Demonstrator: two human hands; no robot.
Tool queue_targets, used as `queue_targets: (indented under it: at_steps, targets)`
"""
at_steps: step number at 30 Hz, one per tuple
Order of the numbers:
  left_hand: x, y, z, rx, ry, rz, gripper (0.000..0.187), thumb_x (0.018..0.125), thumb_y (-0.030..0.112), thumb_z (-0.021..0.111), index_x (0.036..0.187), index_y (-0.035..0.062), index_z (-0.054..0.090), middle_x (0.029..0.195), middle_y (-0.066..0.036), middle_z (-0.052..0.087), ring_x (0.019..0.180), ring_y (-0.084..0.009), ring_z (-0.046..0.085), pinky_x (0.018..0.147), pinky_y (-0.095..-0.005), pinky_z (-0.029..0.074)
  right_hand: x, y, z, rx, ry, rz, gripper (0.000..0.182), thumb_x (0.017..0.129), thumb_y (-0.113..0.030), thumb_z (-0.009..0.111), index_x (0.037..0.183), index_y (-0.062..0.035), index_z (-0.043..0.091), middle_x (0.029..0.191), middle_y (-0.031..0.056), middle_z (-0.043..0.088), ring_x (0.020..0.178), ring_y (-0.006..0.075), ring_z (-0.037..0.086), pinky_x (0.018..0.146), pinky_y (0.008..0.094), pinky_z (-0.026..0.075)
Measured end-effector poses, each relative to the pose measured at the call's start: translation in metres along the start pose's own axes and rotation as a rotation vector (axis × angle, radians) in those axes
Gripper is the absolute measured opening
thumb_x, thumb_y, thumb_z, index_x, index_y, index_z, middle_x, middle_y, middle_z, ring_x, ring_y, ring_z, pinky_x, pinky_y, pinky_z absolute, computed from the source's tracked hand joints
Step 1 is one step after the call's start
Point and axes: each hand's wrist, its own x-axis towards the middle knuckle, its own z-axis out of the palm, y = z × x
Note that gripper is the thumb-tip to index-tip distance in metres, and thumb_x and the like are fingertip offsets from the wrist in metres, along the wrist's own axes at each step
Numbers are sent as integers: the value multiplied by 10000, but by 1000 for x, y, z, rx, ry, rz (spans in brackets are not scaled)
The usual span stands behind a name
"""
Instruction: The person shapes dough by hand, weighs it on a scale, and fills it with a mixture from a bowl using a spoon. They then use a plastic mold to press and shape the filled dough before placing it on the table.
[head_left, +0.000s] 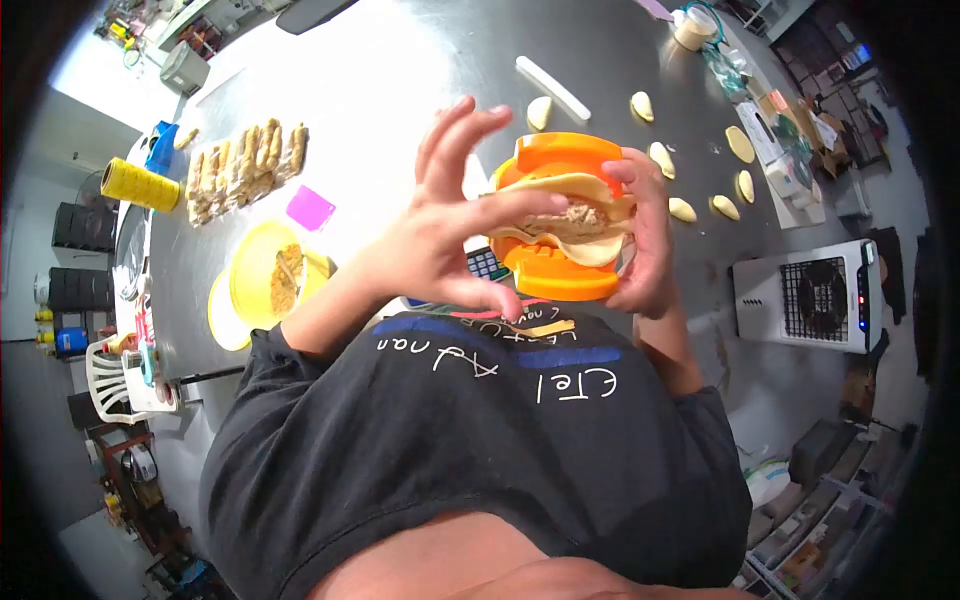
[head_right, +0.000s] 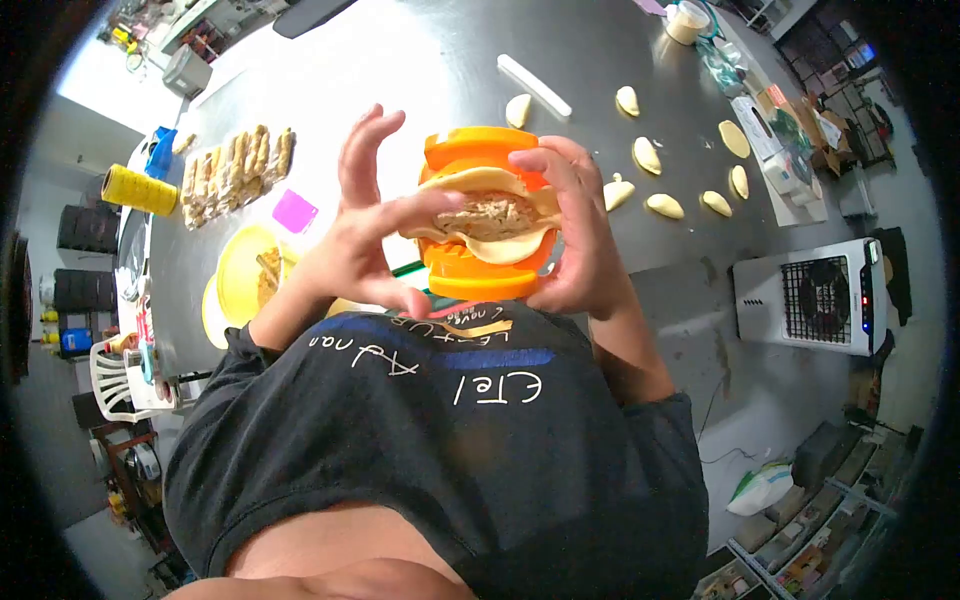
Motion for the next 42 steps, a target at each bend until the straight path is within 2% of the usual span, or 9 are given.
queue_targets:
  at_steps: [1,5,11,18,23,26,31,36,42]
  targets:
    - [5,7,13,-41,15,-68,638,632,684,653,1092,243,650,1413,-218,255,1358,-407,54,1061,-572,-51,-3,4,-9,3,5,-11,863,454,-268,809,1220,-79,458,1240,163,393,1172,289,401,1004,367,318]
    - [22,12,38,-2,-123,-70,584,630,659,669,1039,243,683,1418,-213,274,1366,-380,66,1066,-539,-97,-14,11,-36,24,15,-25,866,457,-270,818,1220,-79,456,1228,162,399,1174,288,399,1002,369,320]
    - [43,14,69,-249,60,66,480,668,582,685,1013,250,704,1420,-210,289,1361,-326,169,1091,-504,-62,-25,13,-61,-9,51,-78,848,478,-299,824,1206,-67,457,1221,160,403,1155,286,407,985,368,335]
    - [52,6,81,-287,104,138,485,669,581,687,1027,254,700,1422,-214,289,1366,-332,160,1087,-510,-52,-28,15,-71,-39,72,-84,876,462,-309,844,1205,-59,452,1208,157,399,1149,282,410,976,366,345]
    - [64,12,67,-296,-12,8,499,669,592,683,1043,261,694,1442,-205,258,1373,-388,52,1069,-535,-73,-26,13,-70,-98,94,-52,870,470,-317,843,1206,-69,453,1193,169,398,1132,286,418,970,367,351]
    - [63,4,65,-106,-175,81,574,681,669,603,1043,234,695,1455,-251,184,1375,-367,104,1080,-537,-20,-23,13,-71,-145,124,-120,856,485,-306,844,1209,-69,453,1190,171,400,1130,294,419,965,369,357]
    - [63,-9,74,-80,-170,144,554,715,662,576,1044,233,695,1447,-260,199,1374,-368,107,1083,-528,-12,-22,10,-72,-246,163,-96,846,494,-276,850,1211,-69,452,1193,164,395,1131,301,415,955,374,363]
    - [79,5,69,-2,-222,-27,519,738,611,582,1070,224,679,1436,-267,218,1367,-402,79,1076,-544,-19,-24,12,-68,-243,201,-13,825,509,-227,845,1218,-83,450,1189,167,391,1131,311,407,946,379,366]
    - [101,30,82,196,-301,127,590,673,622,633,1073,190,675,1415,-273,261,1355,-447,28,1062,-564,-48,-26,10,-69,-303,204,-10,801,555,-165,816,1250,-84,426,1198,192,389,1142,353,394,958,425,347]
